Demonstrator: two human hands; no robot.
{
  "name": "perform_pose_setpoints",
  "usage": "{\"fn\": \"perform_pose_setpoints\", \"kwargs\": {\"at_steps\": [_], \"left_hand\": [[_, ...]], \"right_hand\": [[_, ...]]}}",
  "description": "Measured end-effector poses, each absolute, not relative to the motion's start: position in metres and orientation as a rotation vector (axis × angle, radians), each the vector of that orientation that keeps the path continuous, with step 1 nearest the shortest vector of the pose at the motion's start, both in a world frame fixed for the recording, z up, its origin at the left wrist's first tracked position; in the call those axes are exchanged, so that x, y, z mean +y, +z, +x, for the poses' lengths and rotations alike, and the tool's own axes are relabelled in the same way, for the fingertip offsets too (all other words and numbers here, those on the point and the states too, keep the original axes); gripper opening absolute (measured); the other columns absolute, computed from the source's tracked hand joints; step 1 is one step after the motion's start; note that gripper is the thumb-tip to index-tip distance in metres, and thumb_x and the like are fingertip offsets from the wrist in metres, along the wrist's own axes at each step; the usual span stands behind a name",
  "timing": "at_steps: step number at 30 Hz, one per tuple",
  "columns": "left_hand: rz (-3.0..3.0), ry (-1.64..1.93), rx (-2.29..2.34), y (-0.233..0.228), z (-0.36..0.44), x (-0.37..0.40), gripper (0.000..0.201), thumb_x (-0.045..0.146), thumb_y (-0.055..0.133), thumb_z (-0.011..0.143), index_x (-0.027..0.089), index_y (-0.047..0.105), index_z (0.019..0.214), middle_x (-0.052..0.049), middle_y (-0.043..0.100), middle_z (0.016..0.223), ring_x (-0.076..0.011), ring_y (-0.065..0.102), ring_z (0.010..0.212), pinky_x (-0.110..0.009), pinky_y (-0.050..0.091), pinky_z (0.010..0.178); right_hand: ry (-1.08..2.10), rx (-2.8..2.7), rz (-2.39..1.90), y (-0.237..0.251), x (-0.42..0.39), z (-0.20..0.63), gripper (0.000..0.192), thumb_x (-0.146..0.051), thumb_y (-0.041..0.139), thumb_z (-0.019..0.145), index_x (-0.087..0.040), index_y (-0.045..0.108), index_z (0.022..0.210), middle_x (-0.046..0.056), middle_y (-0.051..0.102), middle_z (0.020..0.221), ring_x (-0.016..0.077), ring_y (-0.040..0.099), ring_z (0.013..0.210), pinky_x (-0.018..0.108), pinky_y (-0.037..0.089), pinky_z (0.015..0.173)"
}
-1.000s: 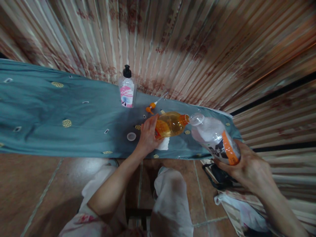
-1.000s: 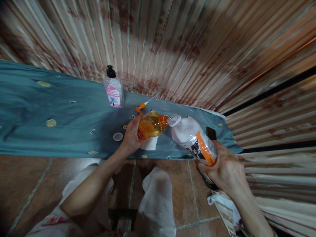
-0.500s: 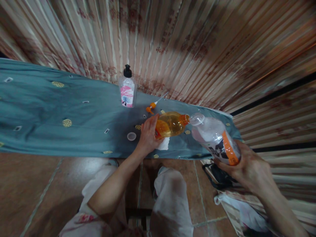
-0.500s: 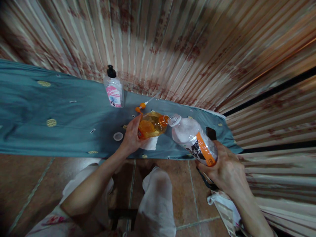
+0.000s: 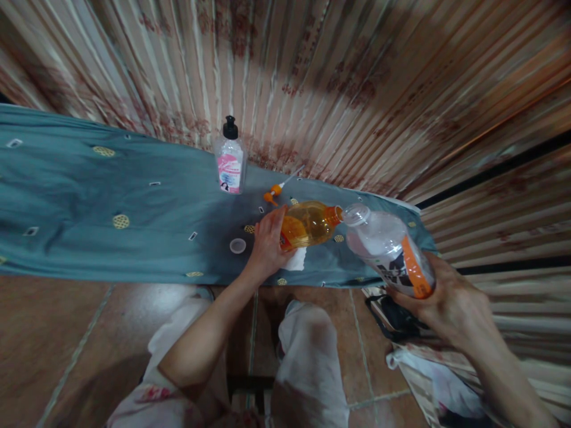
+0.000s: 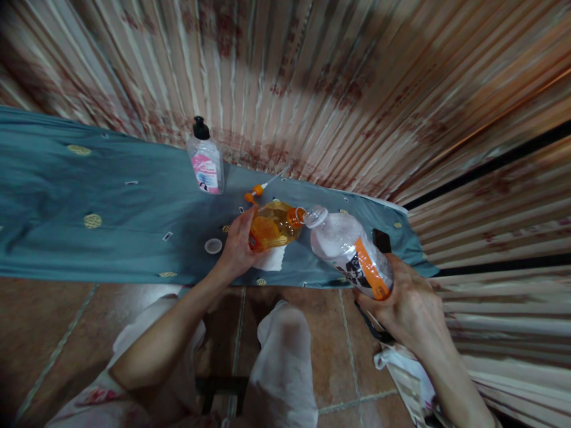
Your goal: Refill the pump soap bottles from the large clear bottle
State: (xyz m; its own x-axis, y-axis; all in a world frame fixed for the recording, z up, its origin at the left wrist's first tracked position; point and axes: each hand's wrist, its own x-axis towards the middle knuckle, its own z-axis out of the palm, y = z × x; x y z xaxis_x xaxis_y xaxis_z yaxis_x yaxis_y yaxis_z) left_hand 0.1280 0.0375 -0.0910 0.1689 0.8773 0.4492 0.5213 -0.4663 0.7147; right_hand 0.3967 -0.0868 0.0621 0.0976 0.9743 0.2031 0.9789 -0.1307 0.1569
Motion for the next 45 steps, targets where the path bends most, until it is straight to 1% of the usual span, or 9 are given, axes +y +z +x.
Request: {"fn": "perform_pose_setpoints", "kwargs": {"at_steps": [7, 11, 15, 21, 27, 31, 36, 40, 45], "left_hand": [[2.052, 1.241, 1.312, -0.0910, 0.1283, 0.0375, 0.098, 0.028, 0.077, 0.066, 0.020, 0.022, 0.147, -0.018, 0.044, 0.142, -0.0342, 0.043, 0.130, -0.057, 0.035, 0.106], [2.047, 1.222, 1.321, -0.0907, 0.1283, 0.0374, 0.099, 0.028, 0.076, 0.066, 0.022, 0.020, 0.147, -0.017, 0.043, 0.143, -0.0339, 0.043, 0.131, -0.057, 0.034, 0.106], [2.041, 1.204, 1.321, -0.0903, 0.1281, 0.0374, 0.098, 0.029, 0.076, 0.067, 0.023, 0.019, 0.147, -0.018, 0.042, 0.144, -0.0345, 0.042, 0.131, -0.059, 0.034, 0.106], [2.040, 1.226, 1.328, -0.0906, 0.1285, 0.0375, 0.098, 0.030, 0.077, 0.067, 0.022, 0.021, 0.147, -0.018, 0.043, 0.142, -0.0344, 0.043, 0.130, -0.059, 0.035, 0.105], [2.053, 1.217, 1.322, -0.0906, 0.1282, 0.0377, 0.098, 0.028, 0.076, 0.066, 0.021, 0.021, 0.147, -0.018, 0.043, 0.143, -0.0349, 0.043, 0.130, -0.059, 0.035, 0.105], [2.057, 1.214, 1.318, -0.0891, 0.1277, 0.0374, 0.096, 0.027, 0.076, 0.067, 0.021, 0.021, 0.146, -0.018, 0.043, 0.143, -0.0344, 0.043, 0.130, -0.058, 0.035, 0.105], [2.056, 1.208, 1.320, -0.0893, 0.1278, 0.0374, 0.097, 0.027, 0.077, 0.066, 0.020, 0.022, 0.146, -0.019, 0.043, 0.142, -0.0347, 0.043, 0.130, -0.059, 0.034, 0.106], [2.052, 1.205, 1.319, -0.0899, 0.1279, 0.0373, 0.097, 0.027, 0.076, 0.067, 0.021, 0.021, 0.146, -0.018, 0.042, 0.144, -0.0339, 0.042, 0.131, -0.058, 0.034, 0.107], [2.050, 1.208, 1.319, -0.0898, 0.1280, 0.0373, 0.097, 0.026, 0.076, 0.066, 0.021, 0.022, 0.146, -0.018, 0.042, 0.143, -0.0343, 0.042, 0.130, -0.058, 0.034, 0.106]], "right_hand": [[-0.372, -2.037, -2.341, 0.0640, -0.0864, 0.3950, 0.061, -0.062, 0.059, 0.068, -0.018, 0.055, 0.110, 0.012, 0.068, 0.089, 0.0299, 0.066, 0.076, 0.037, 0.050, 0.063], [-0.389, -2.048, -2.327, 0.0636, -0.0874, 0.3950, 0.059, -0.062, 0.056, 0.070, -0.019, 0.055, 0.110, 0.013, 0.068, 0.090, 0.0308, 0.066, 0.078, 0.038, 0.050, 0.063], [-0.425, -2.053, -2.306, 0.0622, -0.0883, 0.3966, 0.065, -0.064, 0.056, 0.069, -0.017, 0.054, 0.114, 0.013, 0.068, 0.091, 0.0312, 0.066, 0.078, 0.038, 0.050, 0.062], [-0.377, -2.040, -2.360, 0.0614, -0.0879, 0.3972, 0.066, -0.064, 0.054, 0.070, -0.017, 0.055, 0.115, 0.013, 0.068, 0.094, 0.0309, 0.066, 0.079, 0.039, 0.050, 0.063], [-0.375, -2.023, -2.364, 0.0609, -0.0883, 0.3981, 0.076, -0.067, 0.054, 0.067, -0.014, 0.053, 0.121, 0.015, 0.068, 0.097, 0.0332, 0.066, 0.082, 0.041, 0.050, 0.064], [-0.368, -2.029, -2.387, 0.0609, -0.0893, 0.3988, 0.073, -0.066, 0.053, 0.070, -0.015, 0.053, 0.122, 0.014, 0.068, 0.096, 0.0325, 0.066, 0.082, 0.041, 0.050, 0.064], [-0.358, -2.019, -2.368, 0.0619, -0.0884, 0.3971, 0.070, -0.066, 0.056, 0.068, -0.016, 0.055, 0.117, 0.013, 0.068, 0.092, 0.0310, 0.066, 0.079, 0.039, 0.050, 0.062], [-0.380, -2.018, -2.367, 0.0631, -0.0884, 0.3950, 0.066, -0.063, 0.055, 0.070, -0.016, 0.056, 0.115, 0.014, 0.068, 0.094, 0.0314, 0.066, 0.081, 0.039, 0.050, 0.065], [-0.365, -2.035, -2.368, 0.0618, -0.0893, 0.3966, 0.069, -0.065, 0.052, 0.071, -0.016, 0.054, 0.119, 0.015, 0.068, 0.097, 0.0333, 0.066, 0.083, 0.042, 0.051, 0.067]]}}
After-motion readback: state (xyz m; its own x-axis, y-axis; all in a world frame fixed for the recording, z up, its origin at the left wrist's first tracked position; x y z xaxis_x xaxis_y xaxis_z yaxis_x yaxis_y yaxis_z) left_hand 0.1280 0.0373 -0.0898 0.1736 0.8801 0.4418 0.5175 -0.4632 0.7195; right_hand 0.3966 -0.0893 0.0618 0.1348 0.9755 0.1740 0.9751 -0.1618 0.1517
